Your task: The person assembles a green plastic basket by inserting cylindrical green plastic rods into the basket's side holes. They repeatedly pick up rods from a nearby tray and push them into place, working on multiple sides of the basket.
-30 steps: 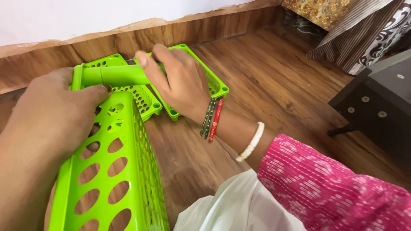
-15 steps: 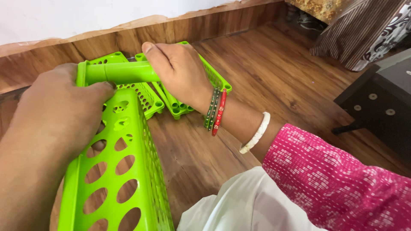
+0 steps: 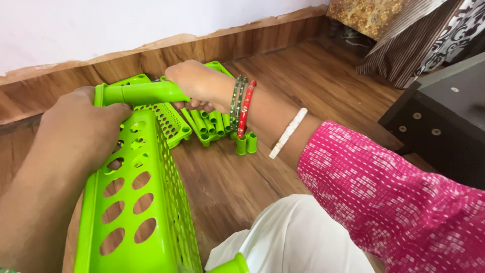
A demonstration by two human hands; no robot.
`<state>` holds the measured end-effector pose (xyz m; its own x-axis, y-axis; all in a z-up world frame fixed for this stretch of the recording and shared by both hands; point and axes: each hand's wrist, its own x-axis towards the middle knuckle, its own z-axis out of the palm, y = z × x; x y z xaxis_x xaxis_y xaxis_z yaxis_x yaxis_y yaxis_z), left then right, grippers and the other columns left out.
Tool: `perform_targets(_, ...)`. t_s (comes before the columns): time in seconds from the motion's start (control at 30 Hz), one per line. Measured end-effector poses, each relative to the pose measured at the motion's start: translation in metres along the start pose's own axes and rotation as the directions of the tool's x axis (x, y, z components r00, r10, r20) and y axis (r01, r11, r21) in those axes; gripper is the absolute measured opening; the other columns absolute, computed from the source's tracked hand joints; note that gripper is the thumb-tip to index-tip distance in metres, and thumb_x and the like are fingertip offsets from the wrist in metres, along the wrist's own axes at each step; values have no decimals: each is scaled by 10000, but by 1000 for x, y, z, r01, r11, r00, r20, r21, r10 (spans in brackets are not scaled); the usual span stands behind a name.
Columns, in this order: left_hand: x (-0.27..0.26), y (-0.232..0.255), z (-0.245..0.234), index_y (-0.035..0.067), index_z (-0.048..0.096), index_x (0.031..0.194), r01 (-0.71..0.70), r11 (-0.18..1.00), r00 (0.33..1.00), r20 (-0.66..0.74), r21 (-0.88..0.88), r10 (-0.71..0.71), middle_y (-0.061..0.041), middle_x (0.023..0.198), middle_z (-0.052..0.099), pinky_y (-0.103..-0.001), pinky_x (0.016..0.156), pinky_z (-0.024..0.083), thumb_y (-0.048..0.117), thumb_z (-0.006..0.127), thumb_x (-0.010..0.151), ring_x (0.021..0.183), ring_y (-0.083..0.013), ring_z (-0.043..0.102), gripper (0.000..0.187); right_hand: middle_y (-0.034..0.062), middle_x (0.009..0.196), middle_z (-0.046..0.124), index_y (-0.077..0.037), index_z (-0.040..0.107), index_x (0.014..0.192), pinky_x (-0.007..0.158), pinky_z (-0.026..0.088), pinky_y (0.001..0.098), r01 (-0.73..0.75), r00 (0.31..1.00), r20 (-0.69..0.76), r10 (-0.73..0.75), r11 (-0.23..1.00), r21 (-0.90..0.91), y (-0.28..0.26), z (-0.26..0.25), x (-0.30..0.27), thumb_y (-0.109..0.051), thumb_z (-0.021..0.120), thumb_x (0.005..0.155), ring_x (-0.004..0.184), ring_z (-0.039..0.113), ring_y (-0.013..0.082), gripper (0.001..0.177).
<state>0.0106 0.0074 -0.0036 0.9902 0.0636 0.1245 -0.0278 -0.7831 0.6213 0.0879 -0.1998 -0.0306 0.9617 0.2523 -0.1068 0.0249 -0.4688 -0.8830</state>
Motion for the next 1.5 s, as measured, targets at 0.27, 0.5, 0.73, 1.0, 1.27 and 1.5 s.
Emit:
perform_targets(0.27, -1, 0, -7, -14, 675, 1223, 11, 985, 1000, -11, 173, -10, -280, 1008, 739, -491, 846, 552, 353, 630, 948, 917, -396, 731, 461, 109, 775, 652, -53, 631, 854, 661, 482, 427, 470, 410, -335, -848, 511, -720, 14, 33, -35, -482, 525, 1063, 745, 621, 317, 488)
perform_targets(0.5, -7, 11, -7, 9, 649, 1260, 16, 988, 1000, -17, 152, -13, -280, 1023, 725, -496, 852, 565, 345, 624, 938, 908, -407, 734, 467, 106, 790, 659, -60, 646, 890, 706, 511, 468, 496, 279, -231, -932, 346, -797, 20, 25, -23, -264, 548, 1098, 763, 626, 330, 307)
perform_targets(0.73, -6, 15, -5, -27, 643, 1233, -2, 977, 1000, -16, 215, 6, -295, 1023, 717, -488, 857, 539, 351, 635, 953, 937, -415, 699, 471, 162, 642, 616, -51, 666, 724, 597, 461, 490, 460, 422, -372, -827, 549, -698, 20, 25, -18, -319, 512, 1062, 619, 616, 375, 458)
perform_targets(1.0, -14, 16, -12, -30, 633, 1229, 84, 983, 996, 12, 161, -87, -280, 979, 733, -463, 738, 587, 323, 603, 977, 806, -376, 750, 434, 194, 630, 637, -24, 669, 661, 659, 496, 521, 367, 690, -401, -603, 768, -524, 5, 24, -2, -410, 465, 983, 615, 651, 408, 542)
perform_targets(1.27, -9, 0, -12, -21, 658, 1233, 6, 968, 999, -50, 249, 7, -305, 1034, 718, -527, 868, 545, 384, 602, 993, 965, -442, 706, 473, 156, 593, 724, -5, 683, 600, 706, 584, 437, 251, 876, -321, -359, 909, -333, 2, 21, 19, -339, 474, 901, 590, 745, 301, 496)
perform_targets(1.5, -10, 0, -11, 13, 654, 1258, 33, 971, 999, -40, 236, -24, -289, 1031, 739, -534, 882, 545, 346, 582, 991, 976, -427, 720, 433, 126, 687, 746, -6, 716, 746, 546, 490, 480, -42, 991, -130, 24, 989, -144, -11, 15, 24, -293, 457, 946, 484, 594, 204, 435)
